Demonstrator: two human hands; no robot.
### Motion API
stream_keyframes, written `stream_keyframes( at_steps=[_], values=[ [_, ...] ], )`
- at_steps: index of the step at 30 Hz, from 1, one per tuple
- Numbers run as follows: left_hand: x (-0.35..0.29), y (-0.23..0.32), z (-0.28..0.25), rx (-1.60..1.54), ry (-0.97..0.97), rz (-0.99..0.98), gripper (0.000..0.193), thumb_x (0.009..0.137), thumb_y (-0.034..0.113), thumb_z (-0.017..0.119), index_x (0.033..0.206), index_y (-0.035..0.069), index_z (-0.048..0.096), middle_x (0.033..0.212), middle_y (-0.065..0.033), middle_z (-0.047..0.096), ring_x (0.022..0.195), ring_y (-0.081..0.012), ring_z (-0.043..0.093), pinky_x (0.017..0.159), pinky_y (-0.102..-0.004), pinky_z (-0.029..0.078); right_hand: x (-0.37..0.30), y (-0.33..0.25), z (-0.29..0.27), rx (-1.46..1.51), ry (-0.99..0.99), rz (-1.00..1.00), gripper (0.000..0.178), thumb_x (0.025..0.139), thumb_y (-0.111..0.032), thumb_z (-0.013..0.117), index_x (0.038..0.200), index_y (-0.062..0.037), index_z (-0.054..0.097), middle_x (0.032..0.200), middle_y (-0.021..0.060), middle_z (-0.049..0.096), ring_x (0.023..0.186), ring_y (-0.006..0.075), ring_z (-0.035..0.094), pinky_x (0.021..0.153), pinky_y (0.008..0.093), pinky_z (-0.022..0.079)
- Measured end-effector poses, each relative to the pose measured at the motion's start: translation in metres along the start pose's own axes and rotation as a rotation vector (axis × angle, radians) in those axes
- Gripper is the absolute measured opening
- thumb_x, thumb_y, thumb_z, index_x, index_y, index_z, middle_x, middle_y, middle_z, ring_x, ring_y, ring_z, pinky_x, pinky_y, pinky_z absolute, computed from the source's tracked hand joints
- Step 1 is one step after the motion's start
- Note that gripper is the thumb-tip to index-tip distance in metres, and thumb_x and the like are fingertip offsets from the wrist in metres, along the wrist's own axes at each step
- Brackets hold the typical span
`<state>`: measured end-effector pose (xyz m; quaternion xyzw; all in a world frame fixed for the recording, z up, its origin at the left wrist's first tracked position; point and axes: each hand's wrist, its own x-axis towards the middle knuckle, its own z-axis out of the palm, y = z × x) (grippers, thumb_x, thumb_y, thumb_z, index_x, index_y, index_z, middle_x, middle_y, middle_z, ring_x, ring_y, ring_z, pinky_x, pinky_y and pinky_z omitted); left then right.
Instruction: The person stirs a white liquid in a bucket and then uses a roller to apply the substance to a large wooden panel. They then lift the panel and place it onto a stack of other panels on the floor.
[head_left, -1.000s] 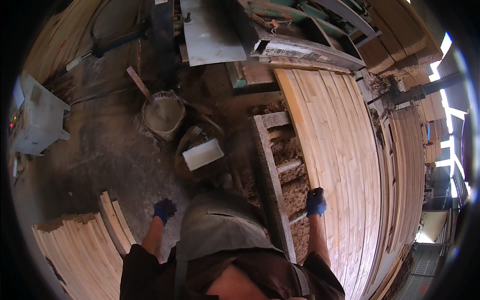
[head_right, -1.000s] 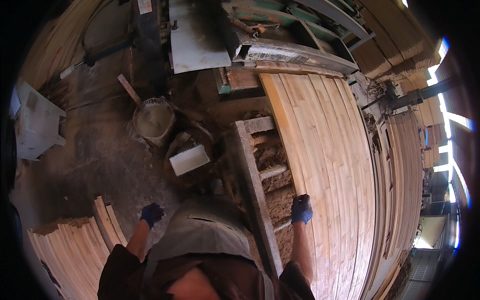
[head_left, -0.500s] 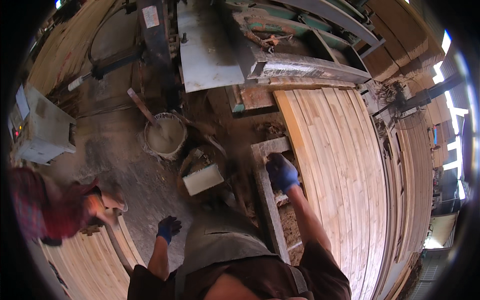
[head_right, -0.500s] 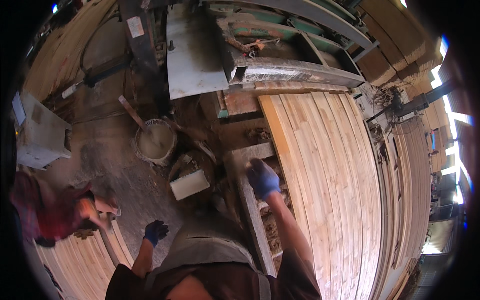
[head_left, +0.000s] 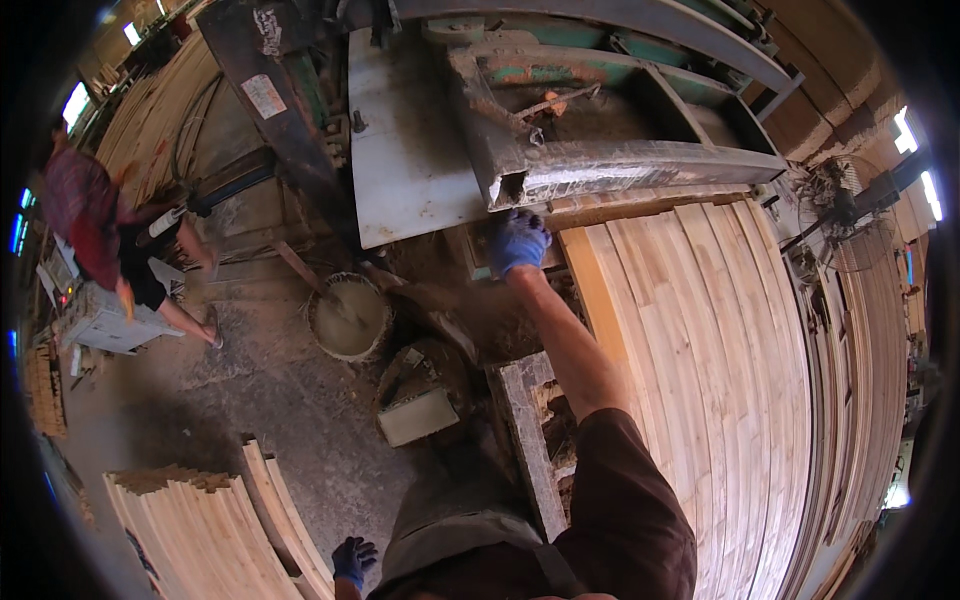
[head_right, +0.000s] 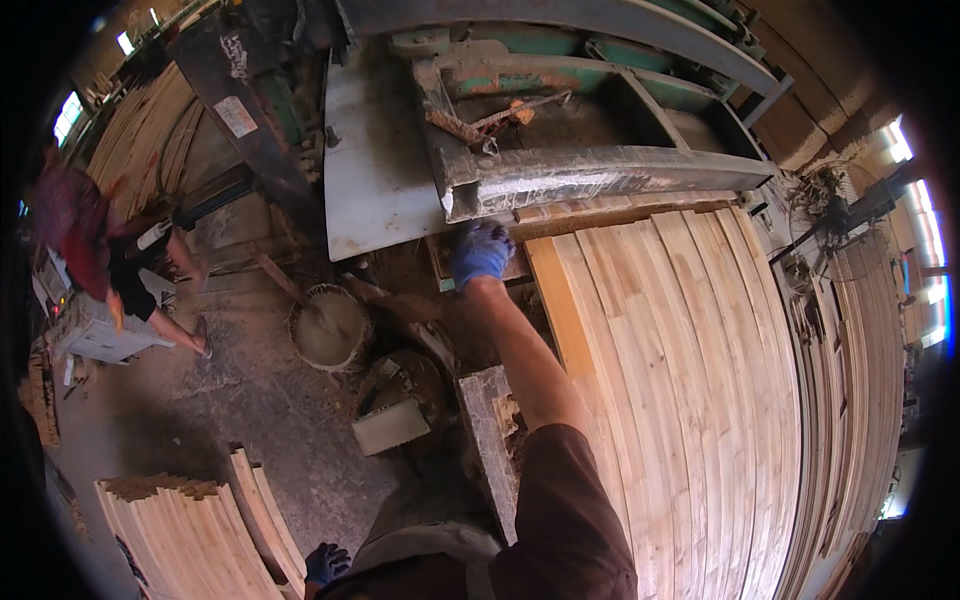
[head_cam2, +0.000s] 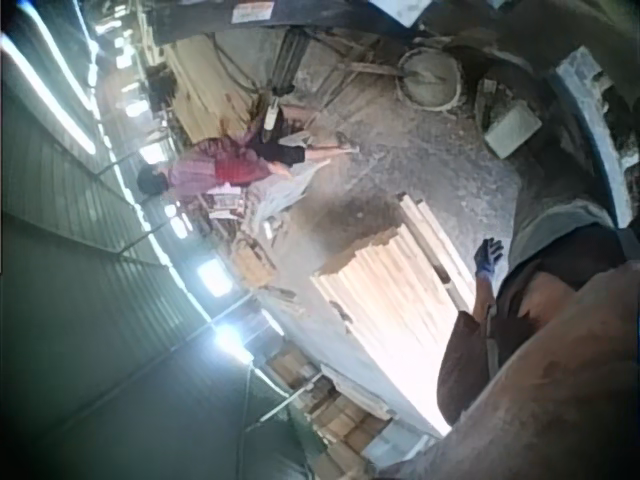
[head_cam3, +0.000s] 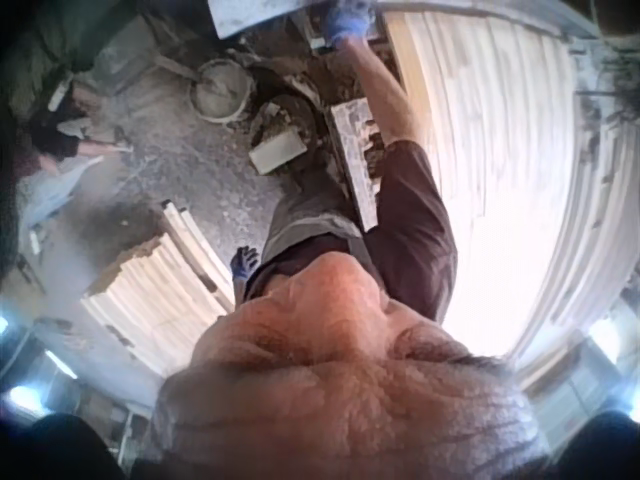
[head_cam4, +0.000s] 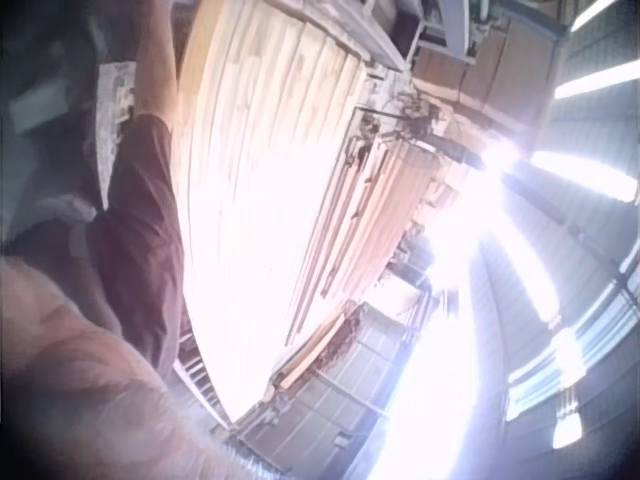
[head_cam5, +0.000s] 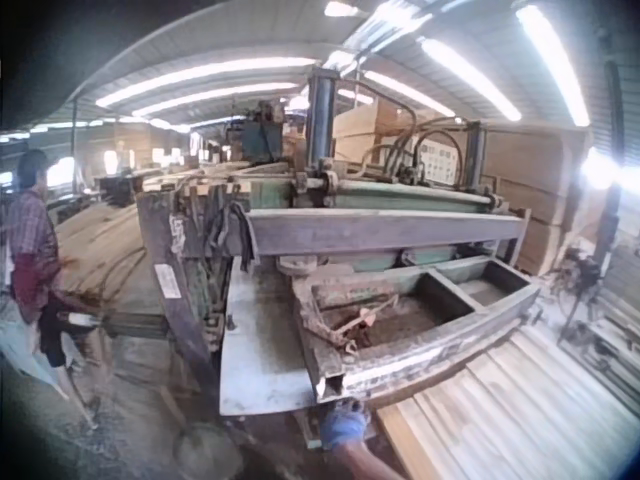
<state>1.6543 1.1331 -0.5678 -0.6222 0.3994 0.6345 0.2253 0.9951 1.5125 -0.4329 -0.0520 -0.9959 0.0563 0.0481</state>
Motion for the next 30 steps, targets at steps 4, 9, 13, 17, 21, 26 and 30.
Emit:
stream_keyframes(
  at_steps=[4, 9, 13, 17, 21, 26, 30],
  values=[
    [-0.001, -0.028, -0.001, 0.062, -0.025, 0.008, 0.043, 0.094, 0.043, 0.044, 0.117, 0.007, 0.054, 0.097, -0.0151, 0.067, 0.075, -0.0268, 0.064, 0.066, -0.0391, 0.05, -0.016, 0.014, 0.008, 0.069, 0.121, -0.114, 0.054, 0.086, -0.035, 0.053, 0.131, -0.008, 0.043, 0.132, 0.0172, 0.047, 0.125, 0.0351, 0.043, 0.097, 0.0512, 0.038],
    [-0.011, -0.015, 0.017, 0.096, 0.002, 0.055, 0.045, 0.094, 0.042, 0.046, 0.119, 0.005, 0.053, 0.098, -0.0165, 0.067, 0.073, -0.0267, 0.064, 0.067, -0.0404, 0.052, 0.031, 0.016, -0.04, 0.012, -0.245, -0.123, 0.05, 0.088, -0.039, 0.047, 0.13, -0.012, 0.05, 0.138, 0.0131, 0.047, 0.127, 0.0297, 0.045, 0.096, 0.0482, 0.039],
    [-0.026, 0.021, 0.031, 0.136, 0.036, 0.079, 0.045, 0.094, 0.041, 0.047, 0.12, 0.005, 0.053, 0.1, -0.0169, 0.067, 0.075, -0.0266, 0.066, 0.068, -0.0405, 0.052, 0.059, 0.024, -0.011, 0.146, 0.036, -0.231, 0.05, 0.087, -0.04, 0.047, 0.129, -0.0127, 0.054, 0.137, 0.0097, 0.051, 0.127, 0.0289, 0.046, 0.103, 0.0407, 0.037],
    [-0.036, 0.05, 0.039, 0.222, 0.014, 0.155, 0.044, 0.094, 0.041, 0.048, 0.118, 0.005, 0.054, 0.099, -0.0167, 0.068, 0.077, -0.0265, 0.067, 0.068, -0.0399, 0.053, 0.058, 0.04, 0.024, 0.033, 0.221, -0.288, 0.048, 0.083, -0.039, 0.053, 0.122, -0.012, 0.059, 0.129, 0.0123, 0.057, 0.12, 0.0315, 0.053, 0.097, 0.0438, 0.042],
    [-0.023, 0.063, 0.03, 0.267, -0.001, 0.181, 0.043, 0.094, 0.042, 0.047, 0.116, 0.006, 0.056, 0.098, -0.0152, 0.068, 0.078, -0.0271, 0.068, 0.067, -0.0397, 0.052, 0.0, 0.01, -0.036, -0.027, -0.13, -0.129, 0.045, 0.083, -0.04, 0.057, 0.115, -0.0089, 0.059, 0.121, 0.0179, 0.058, 0.111, 0.0304, 0.057, 0.087, 0.0499, 0.047],
    [0.003, 0.163, 0.038, 0.343, -0.181, 0.27, 0.036, 0.095, 0.036, 0.048, 0.115, 0.009, 0.058, 0.093, -0.0129, 0.07, 0.075, -0.025, 0.068, 0.064, -0.0388, 0.052, -0.059, 0.033, -0.032, 0.079, 0.034, -0.17, 0.044, 0.08, -0.044, 0.061, 0.105, -0.0074, 0.058, 0.102, 0.0178, 0.061, 0.095, 0.0369, 0.06, 0.078, 0.0494, 0.05],
    [0.034, 0.324, 0.106, 1.667, -0.011, 1.938, 0.032, 0.095, 0.03, 0.047, 0.114, 0.008, 0.06, 0.105, -0.0178, 0.065, 0.096, -0.0364, 0.061, 0.078, -0.041, 0.051, -0.115, 0.038, -0.052, 0.008, 0.055, -0.042, 0.041, 0.079, -0.04, 0.062, 0.106, -0.0093, 0.059, 0.106, 0.0179, 0.061, 0.1, 0.0368, 0.059, 0.082, 0.0476, 0.049]
  ],
)
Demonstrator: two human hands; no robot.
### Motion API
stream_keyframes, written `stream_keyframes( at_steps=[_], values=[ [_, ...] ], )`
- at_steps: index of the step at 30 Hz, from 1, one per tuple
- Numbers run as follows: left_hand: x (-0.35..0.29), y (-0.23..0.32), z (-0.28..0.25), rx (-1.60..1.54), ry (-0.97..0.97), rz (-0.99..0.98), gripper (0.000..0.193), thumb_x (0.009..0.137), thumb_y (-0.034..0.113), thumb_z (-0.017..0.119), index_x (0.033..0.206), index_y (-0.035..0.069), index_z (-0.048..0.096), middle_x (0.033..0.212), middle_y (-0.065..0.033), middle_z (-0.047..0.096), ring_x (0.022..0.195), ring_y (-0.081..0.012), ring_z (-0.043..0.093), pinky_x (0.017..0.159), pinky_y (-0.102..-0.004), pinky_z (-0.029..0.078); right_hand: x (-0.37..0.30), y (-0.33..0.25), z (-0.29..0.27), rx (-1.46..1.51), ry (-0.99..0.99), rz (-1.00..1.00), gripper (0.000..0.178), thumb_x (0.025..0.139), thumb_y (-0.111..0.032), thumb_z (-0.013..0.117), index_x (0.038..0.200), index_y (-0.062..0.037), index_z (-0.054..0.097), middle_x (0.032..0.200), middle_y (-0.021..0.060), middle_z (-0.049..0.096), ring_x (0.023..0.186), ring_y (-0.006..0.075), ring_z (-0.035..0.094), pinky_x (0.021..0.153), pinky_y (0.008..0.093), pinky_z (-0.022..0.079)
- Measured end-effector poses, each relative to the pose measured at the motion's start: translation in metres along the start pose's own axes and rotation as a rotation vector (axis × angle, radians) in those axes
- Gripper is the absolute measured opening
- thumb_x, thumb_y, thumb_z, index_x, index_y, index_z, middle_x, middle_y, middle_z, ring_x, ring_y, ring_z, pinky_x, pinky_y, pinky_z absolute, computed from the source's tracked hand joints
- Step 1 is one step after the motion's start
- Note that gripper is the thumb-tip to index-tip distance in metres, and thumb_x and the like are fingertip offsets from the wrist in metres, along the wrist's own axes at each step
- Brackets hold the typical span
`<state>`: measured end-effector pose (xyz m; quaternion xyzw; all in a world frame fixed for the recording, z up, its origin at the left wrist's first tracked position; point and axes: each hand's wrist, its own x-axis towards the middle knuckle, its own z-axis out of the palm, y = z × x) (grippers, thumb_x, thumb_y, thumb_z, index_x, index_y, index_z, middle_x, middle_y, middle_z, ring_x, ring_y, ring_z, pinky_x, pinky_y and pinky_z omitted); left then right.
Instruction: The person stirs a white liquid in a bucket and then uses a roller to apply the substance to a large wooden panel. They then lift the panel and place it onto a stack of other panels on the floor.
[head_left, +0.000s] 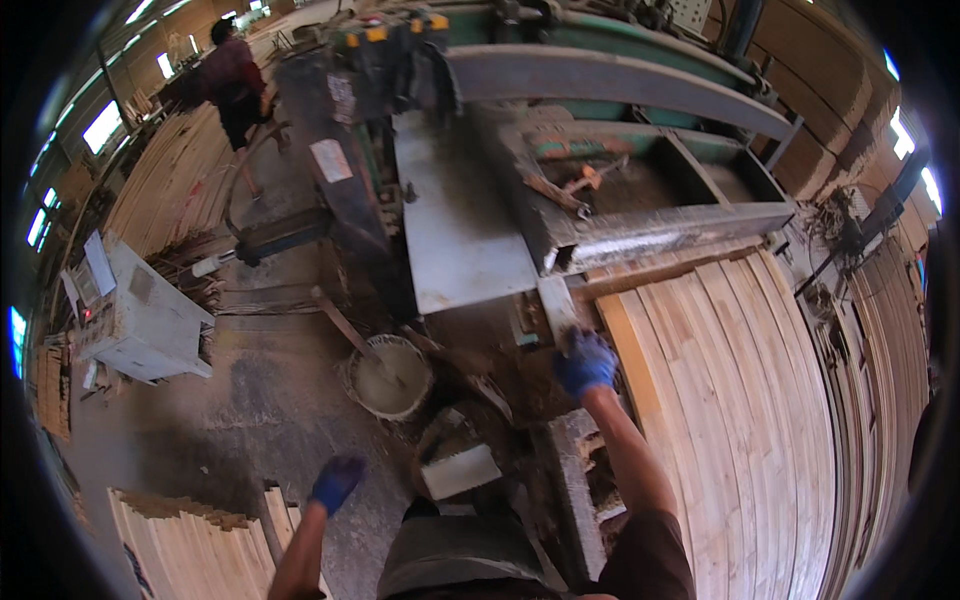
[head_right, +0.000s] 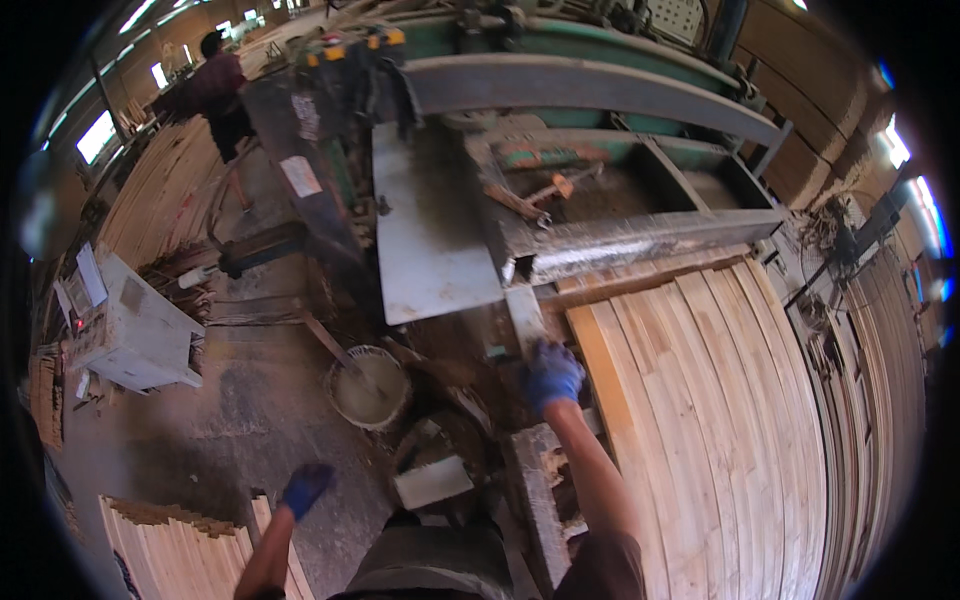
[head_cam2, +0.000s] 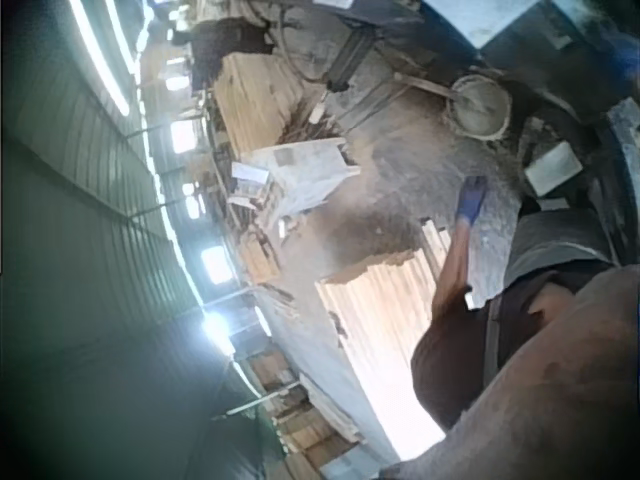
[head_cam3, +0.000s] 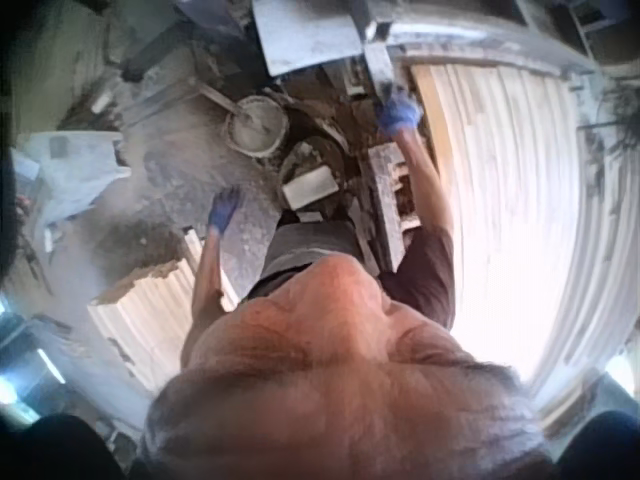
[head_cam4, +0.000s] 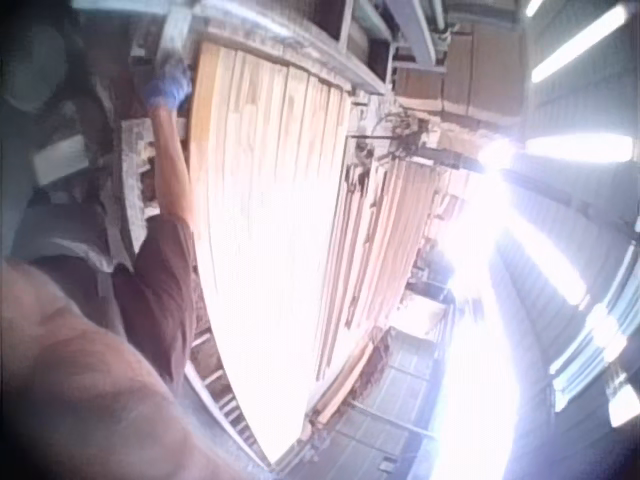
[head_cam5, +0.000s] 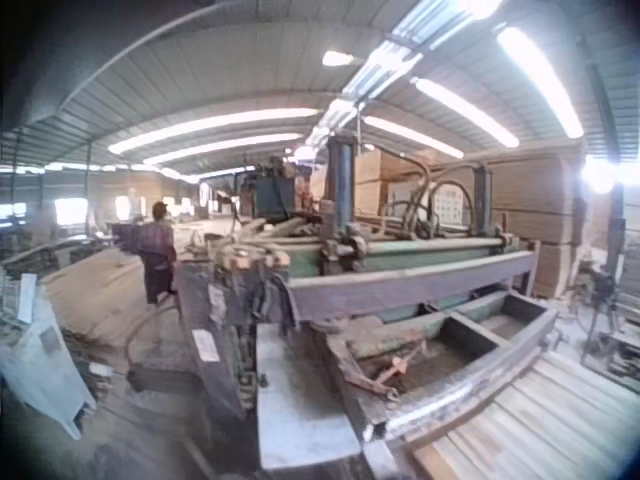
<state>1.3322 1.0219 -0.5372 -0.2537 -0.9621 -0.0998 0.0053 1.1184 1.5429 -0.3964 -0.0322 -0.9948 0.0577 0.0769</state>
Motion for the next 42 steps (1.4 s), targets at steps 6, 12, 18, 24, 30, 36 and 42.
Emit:
stream_keyframes(
  at_steps=[6, 12, 18, 24, 30, 36, 42],
  values=[
    [0.293, 0.004, -0.23, -0.19, 0.316, 0.138, 0.036, 0.089, 0.029, 0.058, 0.114, 0.003, 0.058, 0.102, -0.0188, 0.065, 0.091, -0.0344, 0.064, 0.078, -0.0426, 0.051, -0.142, 0.002, -0.058, 0.08, 0.081, 0.348, 0.039, 0.078, -0.029, 0.068, 0.112, -0.012, 0.06, 0.107, 0.0164, 0.063, 0.1, 0.0347, 0.06, 0.086, 0.0432, 0.047],
    [0.468, 0.027, -0.416, 0.236, 0.688, 0.235, 0.062, 0.086, 0.044, 0.055, 0.133, 0.006, 0.046, 0.136, -0.0206, 0.046, 0.124, -0.0373, 0.047, 0.105, -0.046, 0.037, -0.337, 0.121, -0.056, -0.107, 0.161, 0.87, 0.032, 0.072, -0.032, 0.071, 0.087, -0.006, 0.06, 0.082, 0.0192, 0.064, 0.08, 0.0374, 0.062, 0.072, 0.0457, 0.049],
    [0.556, 0.005, -0.478, 0.346, 0.636, 0.097, 0.073, 0.079, 0.05, 0.06, 0.136, 0.008, 0.042, 0.141, -0.0211, 0.04, 0.13, -0.0367, 0.039, 0.107, -0.046, 0.033, -0.39, 0.149, -0.047, -0.113, 0.235, 0.957, 0.022, 0.075, -0.022, 0.061, 0.086, -0.0032, 0.057, 0.086, 0.0239, 0.063, 0.082, 0.0419, 0.061, 0.073, 0.049, 0.049],
    [0.577, -0.027, -0.472, 0.466, 0.739, 0.106, 0.064, 0.079, 0.053, 0.06, 0.123, 0.008, 0.053, 0.128, -0.0192, 0.053, 0.111, -0.0345, 0.057, 0.092, -0.0453, 0.045, -0.362, 0.138, -0.053, -0.201, 0.151, 0.907, 0.017, 0.08, -0.02, 0.059, 0.087, -0.0041, 0.056, 0.087, 0.0228, 0.062, 0.084, 0.0409, 0.06, 0.074, 0.0481, 0.049],
    [0.553, 0.003, -0.465, 0.19, 0.814, 0.253, 0.064, 0.085, 0.039, 0.063, 0.137, 0.007, 0.044, 0.137, -0.0173, 0.048, 0.127, -0.033, 0.045, 0.104, -0.0395, 0.038, -0.321, 0.126, -0.051, -0.193, 0.158, 0.866, 0.018, 0.079, -0.02, 0.06, 0.09, -0.0054, 0.056, 0.089, 0.0205, 0.062, 0.084, 0.0387, 0.061, 0.074, 0.0472, 0.049],
    [0.371, 0.041, -0.336, -0.049, 0.636, 0.588, 0.049, 0.086, 0.019, 0.061, 0.13, 0.001, 0.049, 0.133, -0.0202, 0.049, 0.125, -0.0364, 0.046, 0.106, -0.0423, 0.036, -0.266, 0.113, -0.046, -0.159, 0.095, 0.819, 0.023, 0.083, -0.026, 0.058, 0.093, -0.0054, 0.056, 0.091, 0.021, 0.063, 0.085, 0.039, 0.062, 0.074, 0.0481, 0.049],
    [0.057, -0.047, -0.071, -0.216, -0.376, 0.026, 0.048, 0.082, 0.041, 0.061, 0.119, 0.011, 0.059, 0.106, -0.0239, 0.062, 0.095, -0.0417, 0.06, 0.082, -0.0463, 0.049, -0.205, 0.092, -0.043, -0.105, 0.077, 0.712, 0.025, 0.083, -0.028, 0.058, 0.095, -0.0058, 0.057, 0.093, 0.0213, 0.063, 0.087, 0.0392, 0.062, 0.075, 0.0484, 0.05]
  ],
)
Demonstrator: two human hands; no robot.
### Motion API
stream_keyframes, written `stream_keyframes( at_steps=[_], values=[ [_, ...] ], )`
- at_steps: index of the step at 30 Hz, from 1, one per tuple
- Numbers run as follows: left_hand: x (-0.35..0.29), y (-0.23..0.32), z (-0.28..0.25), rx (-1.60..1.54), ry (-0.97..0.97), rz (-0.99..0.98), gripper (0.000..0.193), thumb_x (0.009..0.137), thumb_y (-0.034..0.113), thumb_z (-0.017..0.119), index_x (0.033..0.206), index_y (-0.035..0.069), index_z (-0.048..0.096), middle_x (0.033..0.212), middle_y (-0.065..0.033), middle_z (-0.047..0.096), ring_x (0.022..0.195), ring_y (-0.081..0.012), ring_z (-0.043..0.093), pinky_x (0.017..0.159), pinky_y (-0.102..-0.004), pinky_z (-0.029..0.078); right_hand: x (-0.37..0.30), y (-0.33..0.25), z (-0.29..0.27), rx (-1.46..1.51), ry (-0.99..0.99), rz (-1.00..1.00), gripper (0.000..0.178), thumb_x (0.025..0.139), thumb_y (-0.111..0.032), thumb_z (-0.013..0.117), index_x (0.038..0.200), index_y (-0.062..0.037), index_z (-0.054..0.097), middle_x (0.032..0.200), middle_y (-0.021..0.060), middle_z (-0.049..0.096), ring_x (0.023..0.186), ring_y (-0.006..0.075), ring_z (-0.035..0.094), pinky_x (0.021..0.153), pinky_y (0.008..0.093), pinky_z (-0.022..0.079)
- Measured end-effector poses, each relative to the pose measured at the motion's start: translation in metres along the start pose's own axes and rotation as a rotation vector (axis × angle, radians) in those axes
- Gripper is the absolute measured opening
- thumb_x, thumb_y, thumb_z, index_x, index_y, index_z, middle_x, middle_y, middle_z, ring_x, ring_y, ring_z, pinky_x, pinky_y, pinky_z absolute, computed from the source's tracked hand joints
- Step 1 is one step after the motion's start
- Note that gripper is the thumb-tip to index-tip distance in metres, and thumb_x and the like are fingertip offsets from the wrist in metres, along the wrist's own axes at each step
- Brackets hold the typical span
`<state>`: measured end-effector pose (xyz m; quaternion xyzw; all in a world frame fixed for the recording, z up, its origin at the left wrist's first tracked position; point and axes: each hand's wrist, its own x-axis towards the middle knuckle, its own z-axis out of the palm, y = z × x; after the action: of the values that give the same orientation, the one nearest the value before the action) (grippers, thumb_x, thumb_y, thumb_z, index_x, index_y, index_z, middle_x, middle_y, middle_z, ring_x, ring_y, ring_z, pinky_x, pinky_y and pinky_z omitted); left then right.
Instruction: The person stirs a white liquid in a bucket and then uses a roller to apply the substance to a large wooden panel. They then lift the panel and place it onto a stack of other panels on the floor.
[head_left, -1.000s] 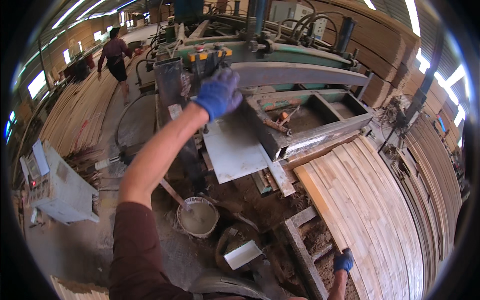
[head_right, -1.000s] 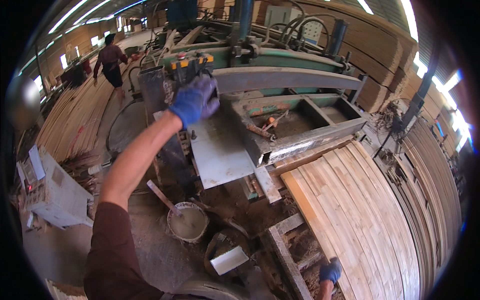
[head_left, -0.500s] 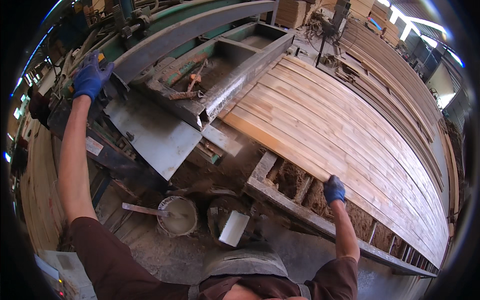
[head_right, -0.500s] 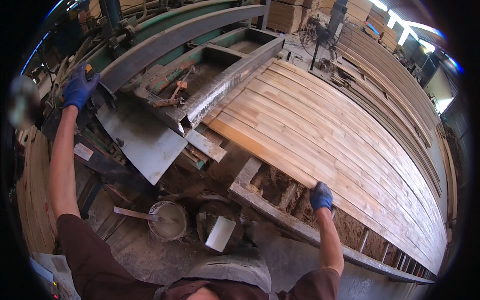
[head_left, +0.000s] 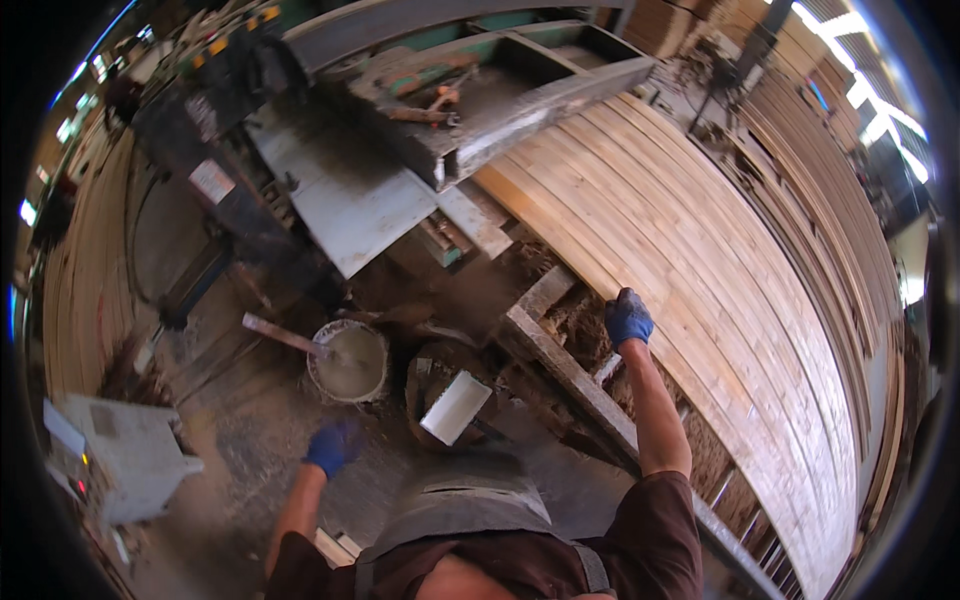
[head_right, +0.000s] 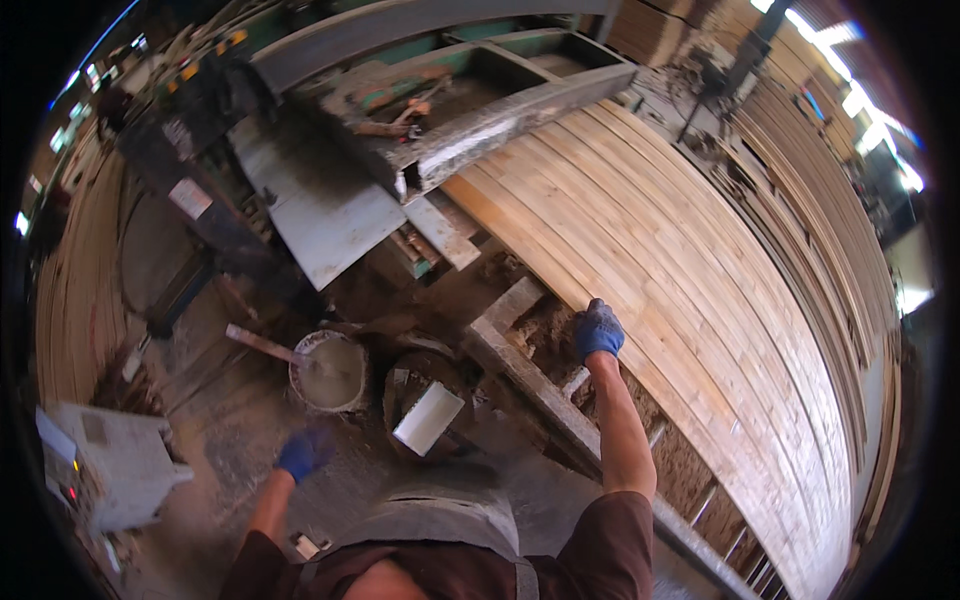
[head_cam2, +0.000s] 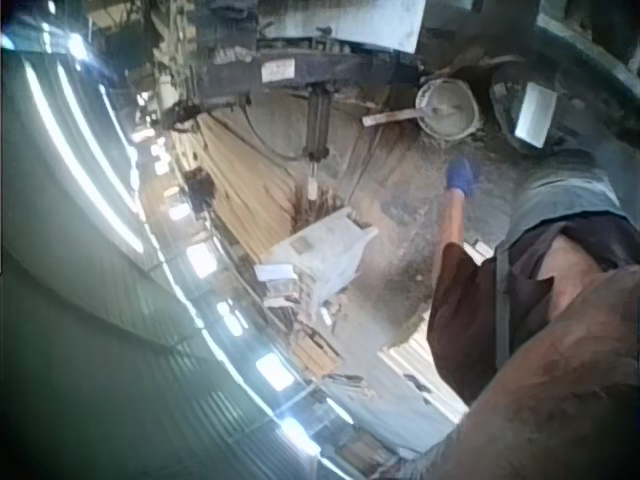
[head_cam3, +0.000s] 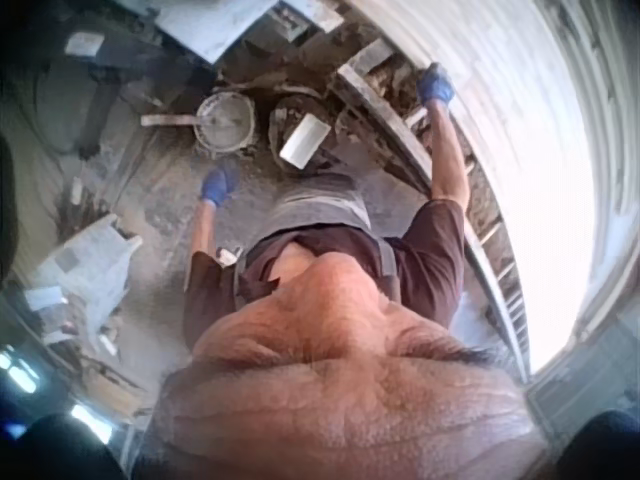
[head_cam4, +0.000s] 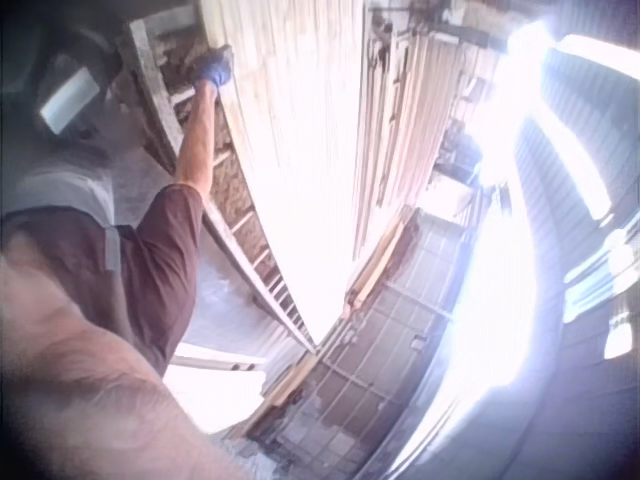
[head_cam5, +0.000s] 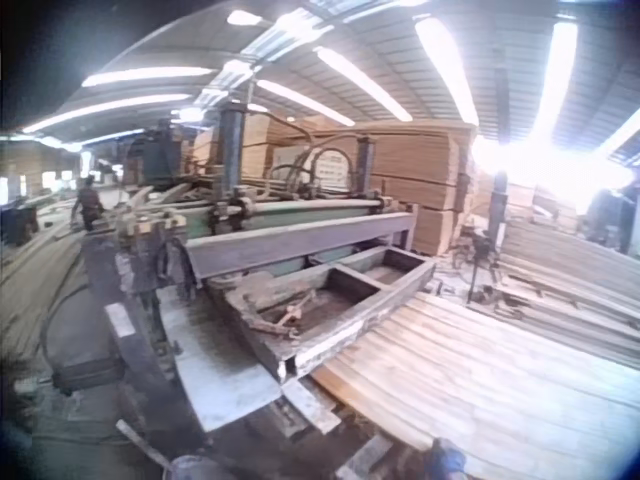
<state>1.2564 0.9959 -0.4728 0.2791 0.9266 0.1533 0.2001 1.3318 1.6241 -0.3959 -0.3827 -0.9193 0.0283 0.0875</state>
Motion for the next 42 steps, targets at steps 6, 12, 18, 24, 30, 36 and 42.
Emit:
stream_keyframes(
  at_steps=[6, 12, 18, 24, 30, 36, 42],
  values=[
    [-0.258, -0.07, 0.163, -0.408, -0.456, -0.552, 0.05, 0.082, 0.05, 0.057, 0.102, 0.006, 0.069, 0.1, -0.0211, 0.067, 0.096, -0.0372, 0.062, 0.086, -0.0422, 0.047, 0.025, -0.046, 0.008, 0.124, -0.086, -0.02, 0.045, 0.083, -0.033, 0.06, 0.117, -0.0042, 0.055, 0.108, 0.0231, 0.064, 0.098, 0.0393, 0.062, 0.079, 0.0472, 0.05],
    [-0.361, -0.09, 0.163, -1.337, 0.096, -1.217, 0.034, 0.09, 0.038, 0.06, 0.094, 0.005, 0.067, 0.084, -0.0087, 0.068, 0.068, -0.0184, 0.063, 0.059, -0.0325, 0.048, -0.043, -0.135, 0.006, 0.262, 0.082, -0.481, 0.025, 0.091, -0.021, 0.053, 0.107, -0.0036, 0.06, 0.104, 0.0168, 0.065, 0.097, 0.034, 0.06, 0.085, 0.0416, 0.048],
    [-0.412, -0.2, 0.204, -1.261, 0.334, -0.984, 0.039, 0.089, 0.04, 0.06, 0.099, 0.003, 0.066, 0.086, -0.0107, 0.068, 0.077, -0.0185, 0.063, 0.072, -0.0352, 0.05, -0.281, -0.336, 0.095, 0.381, -0.407, -0.984, 0.021, 0.089, -0.027, 0.057, 0.099, -0.0096, 0.065, 0.096, 0.0122, 0.068, 0.086, 0.0315, 0.065, 0.076, 0.04, 0.051],
    [-0.387, -0.333, 0.092, -1.682, 0.662, -0.645, 0.025, 0.092, 0.013, 0.06, 0.113, 0.0, 0.061, 0.102, -0.0082, 0.066, 0.088, -0.0165, 0.063, 0.078, -0.0313, 0.052, -0.466, -0.584, 0.05, 0.616, -0.926, -1.234, 0.027, 0.086, -0.031, 0.063, 0.103, -0.0104, 0.068, 0.093, 0.017, 0.068, 0.082, 0.0324, 0.066, 0.073, 0.0382, 0.052],
    [-0.392, -0.497, 0.043, -1.724, 0.836, -0.585, 0.028, 0.093, 0.015, 0.06, 0.117, 0.0, 0.058, 0.107, -0.0109, 0.065, 0.094, -0.0184, 0.063, 0.081, -0.0328, 0.052, -0.506, -0.833, -0.053, 0.83, -0.857, -1.319, 0.018, 0.09, -0.02, 0.06, 0.101, -0.0072, 0.066, 0.087, 0.0137, 0.068, 0.074, 0.0292, 0.065, 0.067, 0.0361, 0.051],
    [-0.469, -0.605, -0.008, -1.749, 0.804, -1.195, 0.028, 0.093, 0.032, 0.057, 0.109, 0.009, 0.061, 0.094, -0.0079, 0.068, 0.081, -0.0187, 0.065, 0.069, -0.0327, 0.052, -0.516, -1.036, -0.076, 0.858, -0.693, -1.384, 0.016, 0.087, -0.016, 0.062, 0.099, -0.0064, 0.066, 0.088, 0.0139, 0.068, 0.079, 0.0291, 0.067, 0.07, 0.0356, 0.052],
    [-0.568, -0.647, 0.073, -2.479, 0.877, -1.233, 0.026, 0.092, 0.042, 0.054, 0.094, 0.016, 0.057, 0.083, -0.0085, 0.066, 0.07, -0.0263, 0.063, 0.06, -0.0397, 0.05, -0.549, -1.228, -0.035, 0.763, -0.687, -1.531, 0.019, 0.084, -0.016, 0.064, 0.101, -0.0084, 0.066, 0.09, 0.0151, 0.068, 0.083, 0.0317, 0.066, 0.072, 0.0378, 0.052]
  ],
)
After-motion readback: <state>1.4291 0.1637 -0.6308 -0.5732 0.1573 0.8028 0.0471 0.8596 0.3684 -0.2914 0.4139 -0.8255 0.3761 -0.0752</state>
